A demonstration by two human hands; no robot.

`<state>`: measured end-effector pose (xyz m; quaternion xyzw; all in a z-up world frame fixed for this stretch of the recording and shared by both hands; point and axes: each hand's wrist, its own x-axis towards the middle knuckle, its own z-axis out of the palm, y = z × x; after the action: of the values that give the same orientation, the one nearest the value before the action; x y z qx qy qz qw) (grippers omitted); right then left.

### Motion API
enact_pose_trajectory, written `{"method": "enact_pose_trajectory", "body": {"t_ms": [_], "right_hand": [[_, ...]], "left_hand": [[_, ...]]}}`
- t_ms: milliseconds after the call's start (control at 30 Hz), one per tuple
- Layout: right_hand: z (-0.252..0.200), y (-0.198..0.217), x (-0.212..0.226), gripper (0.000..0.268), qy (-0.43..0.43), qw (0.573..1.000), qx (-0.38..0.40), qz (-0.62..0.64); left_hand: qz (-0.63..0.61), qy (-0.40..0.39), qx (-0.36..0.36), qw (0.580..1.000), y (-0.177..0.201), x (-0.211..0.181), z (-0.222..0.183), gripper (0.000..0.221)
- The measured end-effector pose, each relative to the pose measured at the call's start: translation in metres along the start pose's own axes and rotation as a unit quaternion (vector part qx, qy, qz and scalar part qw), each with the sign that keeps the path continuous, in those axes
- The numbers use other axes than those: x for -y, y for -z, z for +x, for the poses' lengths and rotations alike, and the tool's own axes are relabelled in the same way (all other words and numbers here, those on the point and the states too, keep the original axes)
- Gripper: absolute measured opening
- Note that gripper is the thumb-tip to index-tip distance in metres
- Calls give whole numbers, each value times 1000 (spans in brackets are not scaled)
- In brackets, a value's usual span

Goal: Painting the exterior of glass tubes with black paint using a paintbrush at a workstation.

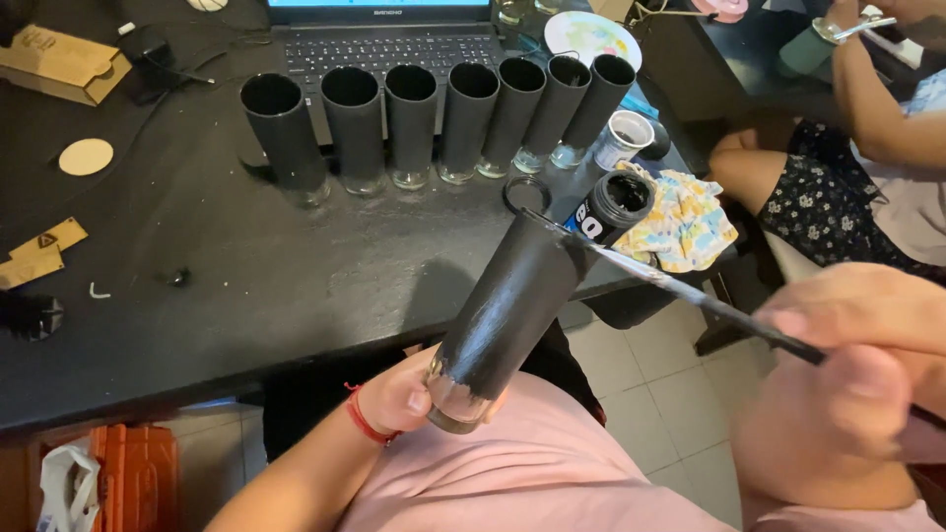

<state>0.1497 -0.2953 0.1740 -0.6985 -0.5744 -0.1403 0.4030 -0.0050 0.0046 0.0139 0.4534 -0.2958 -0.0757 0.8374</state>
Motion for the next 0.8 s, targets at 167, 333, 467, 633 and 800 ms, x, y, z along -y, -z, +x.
{"method": "enact_pose_trajectory", "body": {"t_ms": [167,333,467,633,800], "right_hand": [[14,-50,26,56,43,968,-243,-49],[32,-66,14,33,82,963,-253,41],[40,-69,5,35,30,959,-279,30],[27,-63,-15,27,-15,947,-266,178],[3,-49,-25,12,-37,924,-249,289]], "left_hand": [[-15,9,-9,1000,4,8,-3,78],[33,-11,4,999,0,-2,-1,78],[25,-3,-10,1000,-1,-5,0,82],[54,-5,-23,998,-5,-12,3,78],[-61,-7,1,998,-12,-17,10,67]]}}
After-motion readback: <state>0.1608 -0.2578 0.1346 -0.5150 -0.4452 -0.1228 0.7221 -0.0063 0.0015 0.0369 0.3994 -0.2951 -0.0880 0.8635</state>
